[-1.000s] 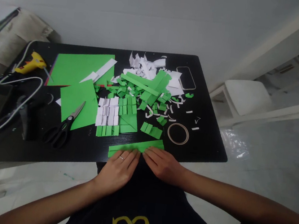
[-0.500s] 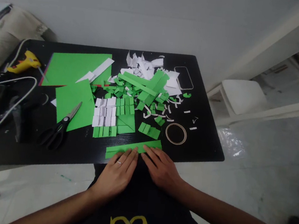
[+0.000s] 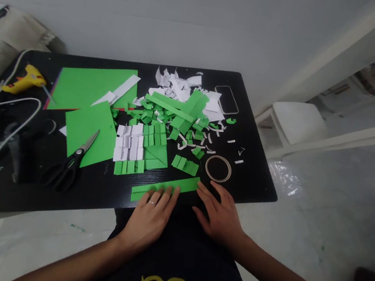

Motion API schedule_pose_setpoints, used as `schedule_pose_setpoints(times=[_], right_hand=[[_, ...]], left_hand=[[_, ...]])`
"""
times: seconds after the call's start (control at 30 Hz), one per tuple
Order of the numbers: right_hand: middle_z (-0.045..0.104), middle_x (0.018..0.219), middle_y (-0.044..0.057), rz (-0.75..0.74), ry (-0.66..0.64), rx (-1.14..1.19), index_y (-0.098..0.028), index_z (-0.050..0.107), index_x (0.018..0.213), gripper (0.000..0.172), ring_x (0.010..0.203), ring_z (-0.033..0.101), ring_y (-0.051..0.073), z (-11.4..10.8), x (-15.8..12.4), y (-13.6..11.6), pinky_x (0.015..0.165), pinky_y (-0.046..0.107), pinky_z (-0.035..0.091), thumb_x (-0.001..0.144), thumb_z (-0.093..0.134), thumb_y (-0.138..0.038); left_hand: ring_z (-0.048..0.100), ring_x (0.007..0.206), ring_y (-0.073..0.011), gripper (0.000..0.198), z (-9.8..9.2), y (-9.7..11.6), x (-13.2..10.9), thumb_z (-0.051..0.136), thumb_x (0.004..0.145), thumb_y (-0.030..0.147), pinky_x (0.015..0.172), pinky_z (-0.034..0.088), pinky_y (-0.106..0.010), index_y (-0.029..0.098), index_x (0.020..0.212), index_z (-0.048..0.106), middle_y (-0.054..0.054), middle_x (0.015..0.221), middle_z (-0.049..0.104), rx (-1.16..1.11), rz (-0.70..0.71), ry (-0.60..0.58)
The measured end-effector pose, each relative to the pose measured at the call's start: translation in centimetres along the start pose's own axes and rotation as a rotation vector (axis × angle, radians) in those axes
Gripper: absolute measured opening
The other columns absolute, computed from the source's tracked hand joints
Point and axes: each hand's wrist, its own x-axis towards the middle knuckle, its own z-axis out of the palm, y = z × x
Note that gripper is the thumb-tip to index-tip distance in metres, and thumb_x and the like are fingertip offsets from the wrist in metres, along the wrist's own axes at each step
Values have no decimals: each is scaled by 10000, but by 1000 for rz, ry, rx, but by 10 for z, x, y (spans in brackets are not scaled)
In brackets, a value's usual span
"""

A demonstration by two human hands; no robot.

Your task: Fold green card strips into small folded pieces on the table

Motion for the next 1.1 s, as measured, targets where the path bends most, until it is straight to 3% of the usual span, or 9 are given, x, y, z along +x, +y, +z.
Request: schedule_pose_setpoints(times=[0.33, 0.53, 0.67, 0.73, 0.83, 0.97, 1.1], right_hand=[[723, 1450, 124, 51, -32, 55, -148, 690, 1358, 363, 1399, 565, 396, 0, -3, 1, 1071, 576, 532, 1049, 615, -324], [725, 1433, 157, 80, 1, 101, -146, 665, 1391, 409, 1477, 529, 393, -6, 9, -10, 1124, 603, 519, 1033, 621, -338], [707, 1457, 170, -87, 83, 220, -111, 635, 1414, 394, 1464, 569, 342, 1, 32, -37, 1187, 559, 505, 1035, 584, -205], [721, 1442, 156, -254, 47, 322, -108, 619, 1452, 420, 1431, 610, 296, 8, 43, -50, 1203, 479, 518, 1039, 568, -165], [723, 1432, 176, -288, -25, 412, -75, 632, 1449, 418, 1387, 646, 289, 18, 53, -58, 1192, 452, 544, 1049, 561, -177], [759, 1377, 165, -258, -29, 410, -75, 713, 1330, 335, 1329, 696, 275, 21, 48, -48, 1143, 445, 591, 1069, 518, -153], [767, 1370, 147, -146, -27, 354, -102, 713, 1340, 336, 1329, 707, 260, 10, 35, -31, 1150, 452, 591, 1068, 518, -132]], left_hand=[[686, 1213, -317, 441, 0, -28, -36, 477, 1053, 88, 1068, 465, -453, 54, 1467, 626, -184, 1345, 751, 8, -12, 111], [708, 1229, -317, 470, 10, -26, -43, 496, 1096, 206, 1094, 469, -456, 71, 1543, 553, -180, 1333, 765, -15, -60, 205], [709, 1232, -316, 459, 16, -22, -44, 495, 1088, 188, 1120, 452, -464, 88, 1528, 580, -173, 1337, 766, -12, -90, 222], [706, 1229, -311, 415, 17, -23, -45, 464, 1086, 161, 1117, 450, -460, 81, 1446, 653, -176, 1318, 772, 4, -83, 214], [700, 1223, -303, 424, 17, -25, -45, 399, 1074, 107, 1098, 457, -456, 71, 1362, 709, -180, 1307, 775, 28, -61, 191], [692, 1243, -289, 458, 17, -26, -46, 420, 1040, 63, 1116, 459, -454, 86, 1422, 673, -166, 1347, 762, 32, -87, 151], [676, 1277, -289, 488, 16, -27, -46, 455, 1012, 38, 1129, 471, -454, 93, 1458, 645, -161, 1391, 741, 27, -83, 125]])
